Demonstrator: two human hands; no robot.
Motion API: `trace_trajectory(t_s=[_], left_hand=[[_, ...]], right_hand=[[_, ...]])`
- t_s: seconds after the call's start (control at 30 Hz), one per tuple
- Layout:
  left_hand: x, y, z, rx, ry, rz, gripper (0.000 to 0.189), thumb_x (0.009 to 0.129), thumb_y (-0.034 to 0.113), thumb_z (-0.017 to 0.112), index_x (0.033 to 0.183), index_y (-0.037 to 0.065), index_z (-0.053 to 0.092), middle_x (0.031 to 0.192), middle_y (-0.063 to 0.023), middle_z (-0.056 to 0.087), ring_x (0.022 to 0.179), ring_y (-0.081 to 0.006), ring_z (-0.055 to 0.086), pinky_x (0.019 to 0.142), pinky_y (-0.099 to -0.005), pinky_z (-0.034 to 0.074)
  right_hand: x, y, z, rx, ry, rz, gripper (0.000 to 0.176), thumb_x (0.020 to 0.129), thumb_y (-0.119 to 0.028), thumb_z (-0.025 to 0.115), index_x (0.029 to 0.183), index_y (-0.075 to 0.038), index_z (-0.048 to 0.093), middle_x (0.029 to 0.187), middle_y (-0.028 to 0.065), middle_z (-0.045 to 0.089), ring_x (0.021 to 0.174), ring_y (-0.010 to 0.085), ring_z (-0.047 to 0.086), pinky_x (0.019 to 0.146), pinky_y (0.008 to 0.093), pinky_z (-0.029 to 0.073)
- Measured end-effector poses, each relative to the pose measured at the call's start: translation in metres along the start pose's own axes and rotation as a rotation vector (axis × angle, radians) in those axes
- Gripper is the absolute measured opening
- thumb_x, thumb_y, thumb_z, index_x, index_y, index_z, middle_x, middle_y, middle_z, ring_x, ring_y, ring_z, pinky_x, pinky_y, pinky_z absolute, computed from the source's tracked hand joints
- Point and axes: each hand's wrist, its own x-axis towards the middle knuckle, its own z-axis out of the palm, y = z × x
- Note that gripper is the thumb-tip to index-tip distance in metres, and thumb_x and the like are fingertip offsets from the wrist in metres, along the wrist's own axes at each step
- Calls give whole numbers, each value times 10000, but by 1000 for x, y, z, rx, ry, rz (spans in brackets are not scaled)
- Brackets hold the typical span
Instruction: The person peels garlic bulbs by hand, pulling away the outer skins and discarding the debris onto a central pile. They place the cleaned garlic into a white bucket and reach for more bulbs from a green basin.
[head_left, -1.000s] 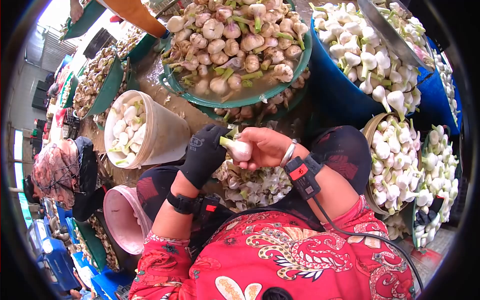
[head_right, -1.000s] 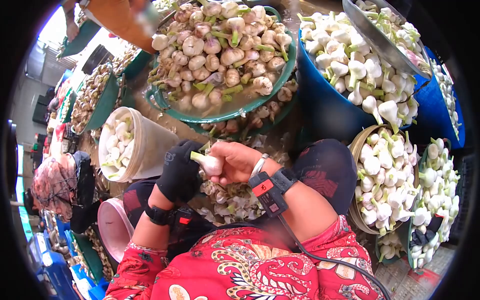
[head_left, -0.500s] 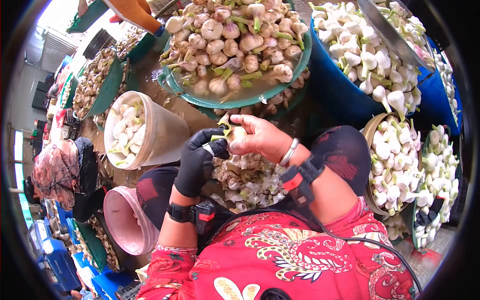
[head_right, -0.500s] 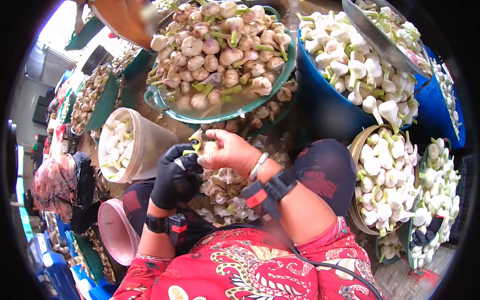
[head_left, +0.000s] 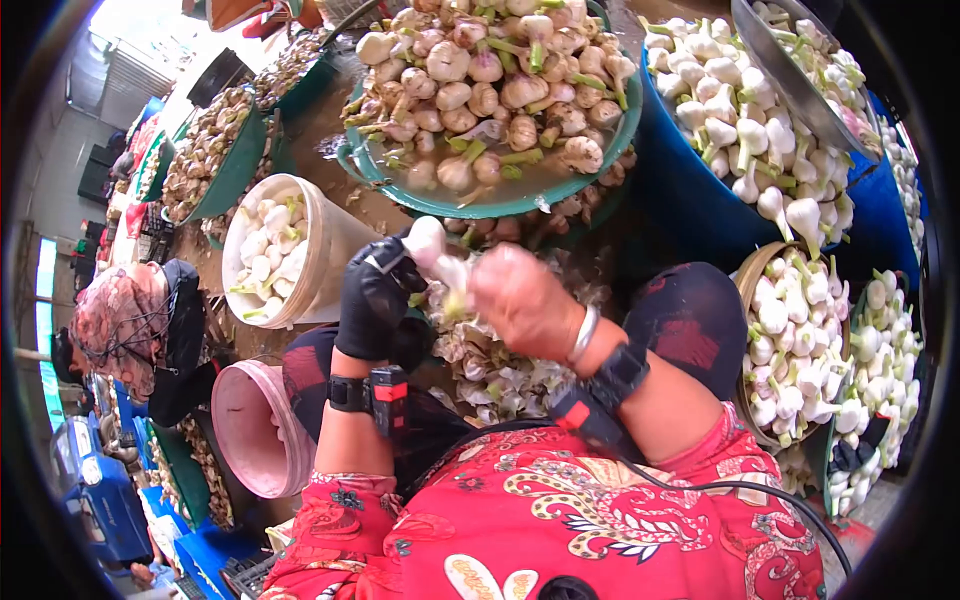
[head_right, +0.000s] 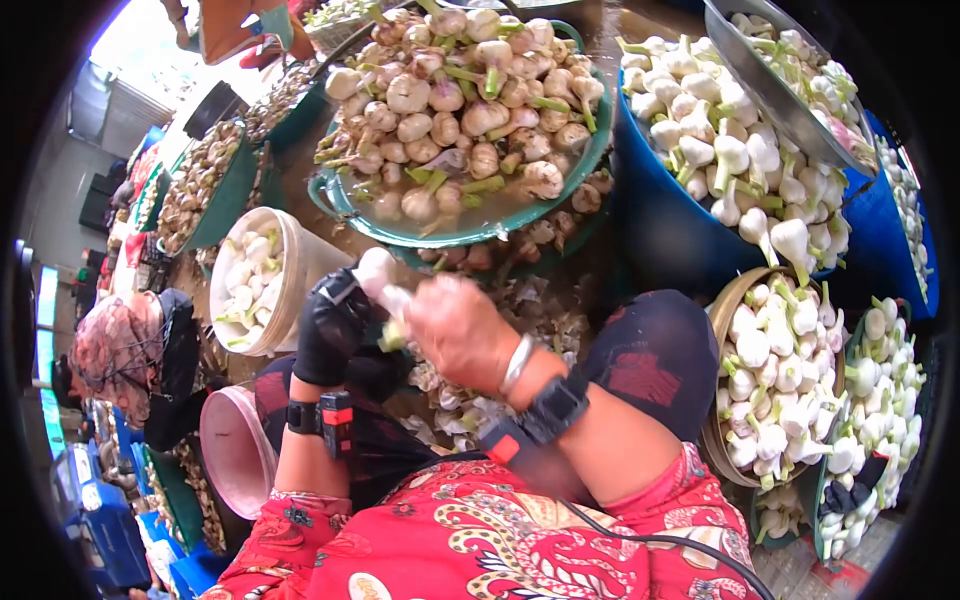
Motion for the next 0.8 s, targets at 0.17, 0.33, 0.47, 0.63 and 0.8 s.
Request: trace_trajectory(t_s=[0.17, 0.33, 0.47, 0.63, 0.8], left_hand=[[-8, 3, -11, 241, 186, 143, 128, 874, 97, 504, 875, 29, 612, 673, -62, 602, 608, -181, 578, 564, -293, 451], [-5, -4, -21, 654, 103, 540, 168, 916, 75, 487, 909, 16, 643, 731, -27, 622, 662, -100, 568, 608, -245, 459], [6, -23, -96, -4, 375, -109, 171, 896, 85, 537, 987, 9, 659, 852, -32, 648, 747, -100, 580, 683, -260, 479], [33, -22, -135, 571, 422, 130, 327, 802, 55, 642, 1120, -15, 611, 954, -123, 630, 831, -230, 602, 781, -324, 481], [100, -7, -5, 493, 72, 169, 523, 773, 163, 708, 1267, 118, 541, 932, -156, 610, 781, -275, 600, 774, -346, 479]], right_hand=[[0, 45, -33, 186, 358, 442, 94, 862, -64, 524, 820, -18, 594, 710, 96, 604, 640, 189, 599, 576, 324, 487], [-2, 38, -20, 519, -158, 912, 44, 781, -66, 601, 762, -26, 604, 662, 56, 611, 607, 105, 561, 560, 291, 485], [-14, 38, 5, 43, -379, 630, 155, 701, -161, 591, 766, -52, 679, 753, 204, 622, 720, 384, 605, 679, 432, 498], [-13, 34, 6, -1, -473, 582, 195, 720, -210, 576, 748, -45, 677, 731, 209, 617, 713, 387, 608, 674, 442, 494], [-7, 35, 11, 286, -21, 670, 140, 765, -121, 629, 860, -21, 657, 684, 89, 638, 616, 132, 596, 596, 291, 480]])
